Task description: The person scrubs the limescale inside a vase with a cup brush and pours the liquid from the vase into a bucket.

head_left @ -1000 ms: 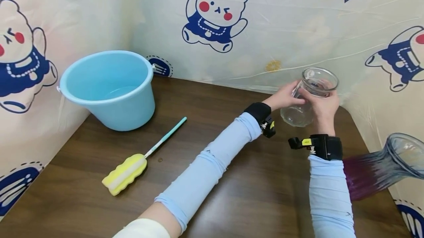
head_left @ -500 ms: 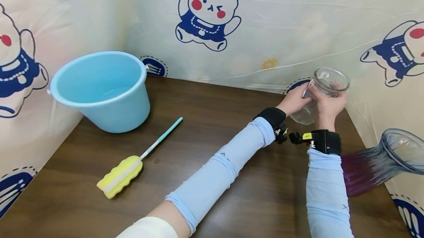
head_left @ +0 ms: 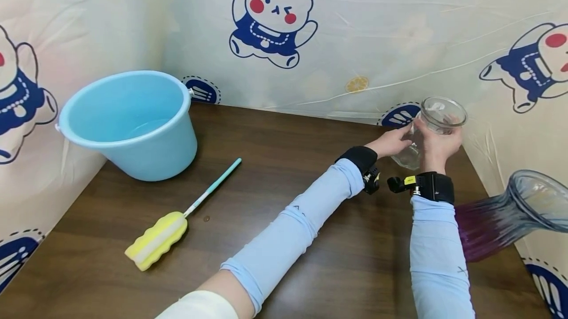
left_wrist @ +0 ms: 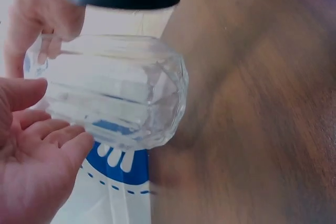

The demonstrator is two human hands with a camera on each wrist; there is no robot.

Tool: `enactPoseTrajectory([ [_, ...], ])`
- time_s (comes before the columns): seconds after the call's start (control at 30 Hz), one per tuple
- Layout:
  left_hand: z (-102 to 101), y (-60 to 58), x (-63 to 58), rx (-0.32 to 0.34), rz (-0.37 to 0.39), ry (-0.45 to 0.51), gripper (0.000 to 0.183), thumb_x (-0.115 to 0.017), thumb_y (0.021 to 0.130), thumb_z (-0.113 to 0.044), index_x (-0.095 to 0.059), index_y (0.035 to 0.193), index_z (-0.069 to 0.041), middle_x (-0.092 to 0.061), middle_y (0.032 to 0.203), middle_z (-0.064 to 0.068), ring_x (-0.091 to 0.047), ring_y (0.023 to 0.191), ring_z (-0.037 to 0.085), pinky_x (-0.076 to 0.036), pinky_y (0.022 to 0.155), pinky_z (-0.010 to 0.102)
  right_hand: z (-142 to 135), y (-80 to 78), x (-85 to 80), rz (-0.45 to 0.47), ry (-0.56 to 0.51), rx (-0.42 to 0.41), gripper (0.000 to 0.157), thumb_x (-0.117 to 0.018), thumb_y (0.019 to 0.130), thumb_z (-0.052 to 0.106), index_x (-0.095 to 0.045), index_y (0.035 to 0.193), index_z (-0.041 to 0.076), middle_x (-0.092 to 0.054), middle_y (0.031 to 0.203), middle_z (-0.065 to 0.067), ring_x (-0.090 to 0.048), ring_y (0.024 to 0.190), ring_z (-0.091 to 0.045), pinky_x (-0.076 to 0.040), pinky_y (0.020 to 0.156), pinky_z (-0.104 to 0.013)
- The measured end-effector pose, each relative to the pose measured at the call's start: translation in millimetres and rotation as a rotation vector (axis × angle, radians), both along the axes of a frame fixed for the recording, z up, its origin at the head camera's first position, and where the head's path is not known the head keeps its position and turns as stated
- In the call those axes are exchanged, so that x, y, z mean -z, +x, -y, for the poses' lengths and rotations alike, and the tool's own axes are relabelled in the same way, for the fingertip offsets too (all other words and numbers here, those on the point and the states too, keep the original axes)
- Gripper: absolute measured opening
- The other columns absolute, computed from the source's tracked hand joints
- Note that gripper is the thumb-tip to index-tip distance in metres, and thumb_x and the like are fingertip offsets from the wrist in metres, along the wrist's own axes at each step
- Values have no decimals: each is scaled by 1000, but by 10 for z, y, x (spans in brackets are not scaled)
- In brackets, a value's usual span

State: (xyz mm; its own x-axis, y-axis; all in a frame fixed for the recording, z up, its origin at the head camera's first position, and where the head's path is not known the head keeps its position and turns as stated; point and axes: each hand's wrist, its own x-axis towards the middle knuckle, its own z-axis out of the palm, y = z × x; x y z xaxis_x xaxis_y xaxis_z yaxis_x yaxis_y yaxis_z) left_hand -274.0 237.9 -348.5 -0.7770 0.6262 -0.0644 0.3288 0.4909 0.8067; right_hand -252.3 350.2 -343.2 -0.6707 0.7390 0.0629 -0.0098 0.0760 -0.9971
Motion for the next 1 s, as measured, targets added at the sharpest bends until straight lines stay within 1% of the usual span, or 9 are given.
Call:
enactPoseTrajectory([
  [0.1,45,-7,31,30,25,20,52,-43,97,-17,-22,145,-13,-30,146,1,-33,129,7,-28,98,12,-7,-3,41,20,15,-8,79,-84,60,14,-46,130,20,-46,132,2,-37,121,-9,-25,101,-19],
  [0.23,66,5,73,45,36,3,50,-42,97,-15,-25,144,-12,-33,144,2,-35,128,7,-30,96,12,-24,0,126,46,26,-1,80,-84,59,15,-47,129,17,-48,131,0,-39,119,-10,-26,101,-18],
  [0.47,88,-29,153,34,-12,31,46,-43,96,-10,-32,141,-9,-43,138,8,-43,123,12,-34,94,14,-43,-22,175,113,109,-7,81,-84,59,22,-46,130,15,-47,132,-2,-39,118,-9,-26,100,-16],
  [0.6,165,-79,223,39,-21,13,44,-42,97,-11,-34,139,-7,-44,137,8,-44,122,12,-34,94,14,-19,-19,154,156,166,-43,86,-81,63,26,-38,135,14,-41,137,-3,-36,122,-9,-24,101,-15],
  [0.7,297,-128,286,20,-13,-5,42,-43,96,-13,-36,137,-5,-48,133,9,-48,118,14,-38,89,15,4,3,157,173,204,-66,95,-80,64,31,-26,140,15,-33,142,-3,-30,126,-8,-19,102,-15],
  [0.8,469,-205,353,-5,-28,-18,43,-45,95,-15,-38,136,-3,-53,126,10,-53,112,16,-41,84,16,46,62,171,160,218,-43,110,-80,63,38,-11,144,13,-19,147,-4,-18,132,-7,-12,104,-14],
  [0.9,665,-288,411,-37,-56,-27,43,-46,95,-17,-39,135,-3,-56,123,10,-54,109,17,-42,83,17,129,138,186,110,255,55,120,-77,63,51,0,145,10,-5,150,-4,-4,135,-5,-2,103,-12],
  [0.97,806,-327,440,-64,-66,-25,44,-47,95,-20,-40,135,-4,-55,124,10,-53,111,17,-42,85,19,213,177,192,-2,307,140,119,-74,65,52,0,145,5,-2,151,-7,0,136,-6,1,103,-12],
  [1.0,873,-349,456,-79,-75,-25,44,-47,95,-22,-40,134,-4,-55,124,10,-53,111,17,-41,85,19,260,190,191,-78,349,182,115,-73,67,52,-4,144,3,-4,150,-9,-1,136,-7,0,103,-13],
])
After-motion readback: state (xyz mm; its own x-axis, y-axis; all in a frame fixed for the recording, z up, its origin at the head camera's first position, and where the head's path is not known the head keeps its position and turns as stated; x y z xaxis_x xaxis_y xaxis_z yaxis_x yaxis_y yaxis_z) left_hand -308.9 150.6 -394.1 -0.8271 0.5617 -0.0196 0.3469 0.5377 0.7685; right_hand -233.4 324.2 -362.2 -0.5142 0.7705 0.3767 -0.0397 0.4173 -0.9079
